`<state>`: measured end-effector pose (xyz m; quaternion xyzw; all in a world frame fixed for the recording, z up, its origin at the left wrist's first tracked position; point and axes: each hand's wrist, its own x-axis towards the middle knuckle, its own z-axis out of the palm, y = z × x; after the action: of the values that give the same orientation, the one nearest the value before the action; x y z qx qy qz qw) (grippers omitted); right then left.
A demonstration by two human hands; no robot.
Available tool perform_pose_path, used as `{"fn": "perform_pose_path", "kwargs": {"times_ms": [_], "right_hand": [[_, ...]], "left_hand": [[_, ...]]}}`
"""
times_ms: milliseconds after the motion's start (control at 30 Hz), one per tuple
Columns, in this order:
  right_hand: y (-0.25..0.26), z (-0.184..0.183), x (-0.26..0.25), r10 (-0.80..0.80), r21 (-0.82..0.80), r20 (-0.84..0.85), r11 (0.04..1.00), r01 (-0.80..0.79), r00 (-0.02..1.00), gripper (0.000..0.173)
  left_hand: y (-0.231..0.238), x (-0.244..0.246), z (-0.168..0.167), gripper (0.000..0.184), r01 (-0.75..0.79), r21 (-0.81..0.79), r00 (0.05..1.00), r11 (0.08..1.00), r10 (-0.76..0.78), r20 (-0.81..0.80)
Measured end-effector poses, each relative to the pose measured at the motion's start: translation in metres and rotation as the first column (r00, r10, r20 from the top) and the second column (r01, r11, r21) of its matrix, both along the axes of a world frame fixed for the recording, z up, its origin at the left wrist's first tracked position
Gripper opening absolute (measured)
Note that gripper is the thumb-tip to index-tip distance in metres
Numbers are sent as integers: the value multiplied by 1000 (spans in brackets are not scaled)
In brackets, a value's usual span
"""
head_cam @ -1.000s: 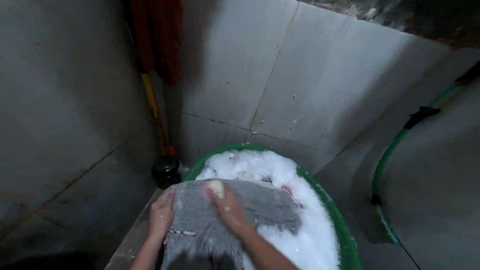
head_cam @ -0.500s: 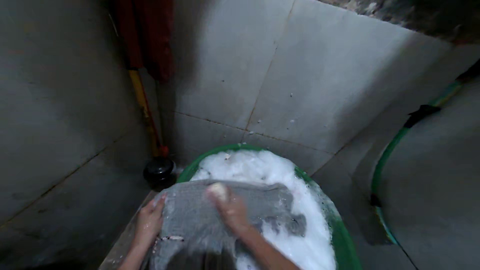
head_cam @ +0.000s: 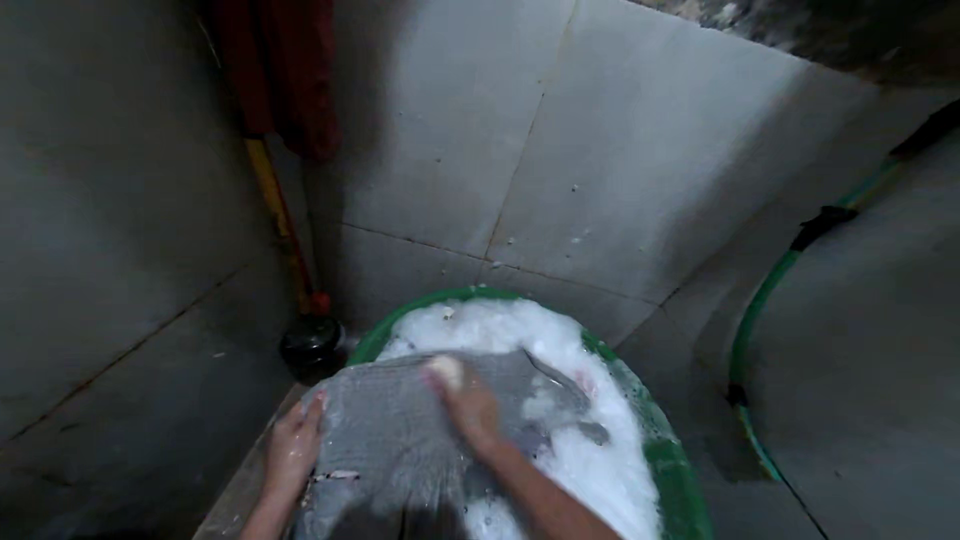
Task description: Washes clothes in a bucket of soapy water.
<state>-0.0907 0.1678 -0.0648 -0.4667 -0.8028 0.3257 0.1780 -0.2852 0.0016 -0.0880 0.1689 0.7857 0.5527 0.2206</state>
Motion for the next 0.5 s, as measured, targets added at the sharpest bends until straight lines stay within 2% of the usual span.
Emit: {"fn": "perform_pose_path", "kwargs": {"times_ms": [67, 100, 167, 200, 233, 300, 333, 367, 400, 433, 500], "right_hand": [[64, 0, 78, -224, 128, 183, 971, 203, 957, 73], [81, 4, 105, -303, 209, 317, 947, 246, 899, 68], [85, 18, 104, -411, 280, 476, 909, 309, 777, 53], [68, 25, 80, -427, 295, 427, 899, 324, 797, 51], [40, 28, 45, -390, 295, 306, 906, 303, 869, 52], [-32, 28, -32, -119, 168, 10, 979, 115, 993, 55], [-66, 23, -60, 35, 104, -107, 994, -24, 994, 56], [-85, 16, -74, 156, 89, -156, 986, -143, 975, 56], [-85, 13, -73, 197, 50, -130, 980, -192, 972, 59], [-66, 10, -56, 146, 26, -70, 989, -144, 987, 64], [1, 0, 16, -48, 24, 115, 999, 45, 992, 76]], "left_hand": [[3, 3, 5, 40, -27, 10, 1000, 1000, 27, 11], [5, 6, 8, 41, -35, 8, 999, 999, 35, 15], [7, 9, 10, 41, -49, 4, 999, 999, 49, 12], [7, 9, 9, 40, -49, -4, 999, 999, 49, 4], [6, 8, 8, 40, -46, -17, 999, 999, 46, -7], [4, 5, 6, 40, -24, -57, 999, 998, 22, -26], [2, 3, 3, 40, -14, -75, 999, 997, 11, -35], [-1, 0, 1, 41, -4, -86, 999, 996, 0, -44], [-4, -2, -1, 41, 8, -102, 999, 995, -14, -51], [-6, -4, 0, 43, 15, -124, 998, 992, -22, -53], [-7, -2, 2, 46, 18, -147, 998, 989, -27, -59]]}}
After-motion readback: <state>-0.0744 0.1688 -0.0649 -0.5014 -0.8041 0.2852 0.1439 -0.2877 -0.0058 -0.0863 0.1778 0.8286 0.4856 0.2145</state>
